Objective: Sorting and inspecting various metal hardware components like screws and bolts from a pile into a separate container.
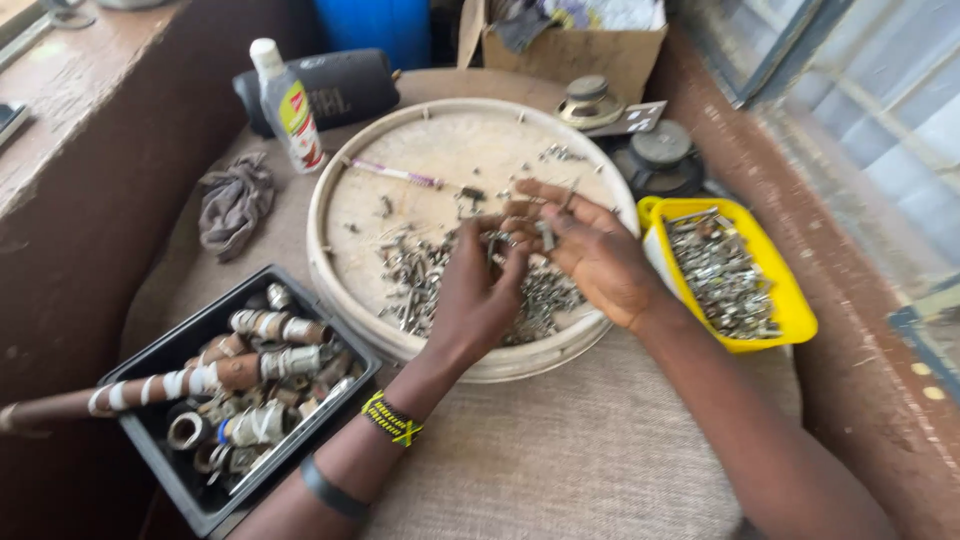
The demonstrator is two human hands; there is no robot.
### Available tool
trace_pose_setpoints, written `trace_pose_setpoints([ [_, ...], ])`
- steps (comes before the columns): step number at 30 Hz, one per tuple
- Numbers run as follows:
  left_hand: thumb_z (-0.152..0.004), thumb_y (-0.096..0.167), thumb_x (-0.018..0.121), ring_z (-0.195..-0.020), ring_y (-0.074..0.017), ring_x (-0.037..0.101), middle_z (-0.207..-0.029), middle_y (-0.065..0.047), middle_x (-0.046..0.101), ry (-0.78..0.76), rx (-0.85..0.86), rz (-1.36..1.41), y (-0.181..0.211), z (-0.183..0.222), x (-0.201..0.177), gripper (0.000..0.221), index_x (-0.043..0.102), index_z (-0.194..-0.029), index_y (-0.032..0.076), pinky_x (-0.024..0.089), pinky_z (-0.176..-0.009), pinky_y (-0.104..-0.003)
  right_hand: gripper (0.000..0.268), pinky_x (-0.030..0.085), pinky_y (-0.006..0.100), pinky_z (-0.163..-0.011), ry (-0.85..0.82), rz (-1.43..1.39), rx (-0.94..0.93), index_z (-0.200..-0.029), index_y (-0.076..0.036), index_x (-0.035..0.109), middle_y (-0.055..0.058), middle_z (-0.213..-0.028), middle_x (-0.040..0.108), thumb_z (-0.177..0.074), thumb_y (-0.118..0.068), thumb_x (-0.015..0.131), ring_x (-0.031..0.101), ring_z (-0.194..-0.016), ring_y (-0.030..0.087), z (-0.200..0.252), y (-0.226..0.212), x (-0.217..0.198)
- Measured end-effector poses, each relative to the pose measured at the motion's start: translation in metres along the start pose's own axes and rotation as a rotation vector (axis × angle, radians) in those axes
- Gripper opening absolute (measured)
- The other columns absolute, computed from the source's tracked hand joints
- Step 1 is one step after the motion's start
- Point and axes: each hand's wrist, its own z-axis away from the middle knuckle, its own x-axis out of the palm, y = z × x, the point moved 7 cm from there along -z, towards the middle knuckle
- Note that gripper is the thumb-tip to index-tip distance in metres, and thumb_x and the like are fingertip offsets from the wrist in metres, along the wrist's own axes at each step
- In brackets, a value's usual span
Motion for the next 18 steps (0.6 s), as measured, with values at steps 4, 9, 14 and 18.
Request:
trace_pose_setpoints([
  [4,-0.096,0.022,0.068,-0.063,-0.0269,0.061,-0.085,-0.017,0.064,0.063,0.181,-0.097,0.014,0.009,0.002,0.039,0.052,-0.126,0.002,0.049,-0.058,-0.04,0.047,0.058,0.031,-0.094,0.06,0.096,-0.008,-0.147,0.003,0.048,0.025,-0.135,0.063,-0.104,-0.017,0.052,0.07,-0.116,0.028,0.011,-0.003,0.001],
  [9,-0.095,0.022,0.073,-0.061,-0.0274,0.06,-0.081,-0.016,0.062,0.122,0.361,-0.155,0.022,0.008,0.004,0.043,0.053,-0.127,0.001,0.049,-0.056,-0.04,0.042,0.056,0.044,-0.103,0.07,0.315,-0.155,-0.141,0.005,0.053,0.031,-0.138,0.061,-0.105,-0.017,0.055,0.064,-0.124,0.039,0.015,-0.01,0.013],
  [14,-0.094,0.015,0.071,-0.054,-0.0201,0.058,-0.081,-0.013,0.069,0.065,0.326,-0.171,0.025,0.01,-0.001,0.022,0.063,-0.112,0.007,0.047,-0.052,-0.033,0.04,0.055,0.045,-0.103,0.075,0.326,-0.09,-0.143,0.001,0.055,0.025,-0.136,0.065,-0.106,-0.015,0.052,0.066,-0.123,0.036,0.017,-0.002,0.015],
  [18,-0.094,0.002,0.063,-0.058,-0.0188,0.058,-0.086,-0.018,0.071,0.016,0.278,-0.197,0.031,0.007,-0.003,0.021,0.062,-0.115,-0.001,0.05,-0.056,-0.034,0.045,0.054,0.047,-0.103,0.031,0.374,-0.06,-0.149,-0.003,0.051,0.022,-0.146,0.059,-0.107,-0.018,0.049,0.067,-0.122,0.034,0.015,-0.001,0.017],
])
